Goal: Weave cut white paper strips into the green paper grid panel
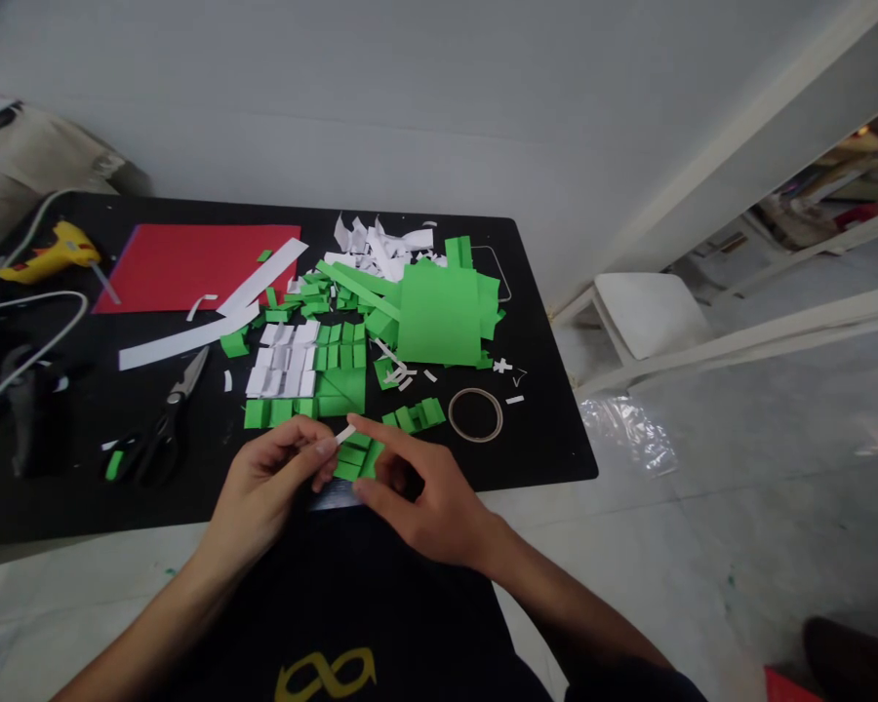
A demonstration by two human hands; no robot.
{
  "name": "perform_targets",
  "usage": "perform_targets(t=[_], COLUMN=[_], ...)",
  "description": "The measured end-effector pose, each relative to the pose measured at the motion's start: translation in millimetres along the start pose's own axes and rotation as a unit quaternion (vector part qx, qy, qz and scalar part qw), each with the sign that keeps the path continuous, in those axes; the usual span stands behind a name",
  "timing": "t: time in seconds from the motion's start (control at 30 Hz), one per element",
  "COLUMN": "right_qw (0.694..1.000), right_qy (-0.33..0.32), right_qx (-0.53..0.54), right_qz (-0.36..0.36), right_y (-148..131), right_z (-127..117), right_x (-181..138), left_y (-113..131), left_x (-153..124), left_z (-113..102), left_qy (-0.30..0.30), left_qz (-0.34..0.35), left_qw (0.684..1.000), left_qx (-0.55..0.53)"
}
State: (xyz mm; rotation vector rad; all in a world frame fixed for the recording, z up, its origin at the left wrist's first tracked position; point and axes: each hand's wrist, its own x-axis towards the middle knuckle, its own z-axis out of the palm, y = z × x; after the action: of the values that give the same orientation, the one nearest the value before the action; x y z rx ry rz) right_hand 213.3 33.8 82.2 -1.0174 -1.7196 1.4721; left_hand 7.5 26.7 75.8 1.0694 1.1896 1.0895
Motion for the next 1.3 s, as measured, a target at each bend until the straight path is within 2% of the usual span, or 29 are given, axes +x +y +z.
perform_targets(t=[0.1,0.17,0.23,0.33,0.4,0.47,0.63,0.77,0.83,0.9,1.07,1.3], right_qw=[0.983,0.96,0.942,0.927,0.923,0.925,0.962,0.994,0.995,0.989,0.983,0.98], right_qy=[0.091,0.119,0.066,-0.03,-0.05,-0.041,0.043,0.084,0.087,0.092,0.077,0.061], right_qx=[-0.151,-0.242,-0.321,-0.373,-0.382,-0.377,-0.269,-0.064,0.048,0.116,0.162,0.181], right_qz=[-0.053,-0.076,-0.071,-0.033,-0.015,-0.004,0.005,0.016,0.022,0.026,0.038,0.053], right_y=[6.1,14.4,24.4,38.2,43.9,45.0,26.9,8.3,4.0,3.1,6.5,7.8], right_z=[-14.2,-28.1,-41.7,-55.4,-60.0,-63.0,-65.7,-51.1,-40.0,-30.3,-16.2,-10.6], right_x=[6.8,12.6,18.1,24.8,27.9,29.7,26.6,21.2,20.9,22.4,27.2,27.8], left_y=[-1.0,-4.9,-11.2,-21.2,-25.3,-26.2,-20.9,-21.9,-23.9,-24.3,-17.2,-13.4], left_x=[-0.5,-1.0,-2.0,-4.1,-5.5,-5.9,-1.0,7.8,11.2,12.2,7.8,7.2], left_z=[-4.3,-8.6,-13.2,-18.9,-21.2,-22.0,-16.6,-8.8,-5.9,-4.2,-3.4,-3.4], left_qy=[-0.002,0.003,0.011,0.021,0.023,0.026,0.049,0.074,0.065,0.047,0.006,0.045], left_qz=[0.006,0.006,0.003,-0.003,-0.004,0.0,0.024,0.053,0.065,0.082,0.124,0.19], left_qw=[1.0,1.0,1.0,0.999,0.999,0.998,0.995,0.992,0.992,0.991,0.989,0.978], left_qx=[0.022,0.023,0.009,-0.024,-0.046,-0.062,-0.087,-0.09,-0.092,-0.097,-0.086,-0.077])
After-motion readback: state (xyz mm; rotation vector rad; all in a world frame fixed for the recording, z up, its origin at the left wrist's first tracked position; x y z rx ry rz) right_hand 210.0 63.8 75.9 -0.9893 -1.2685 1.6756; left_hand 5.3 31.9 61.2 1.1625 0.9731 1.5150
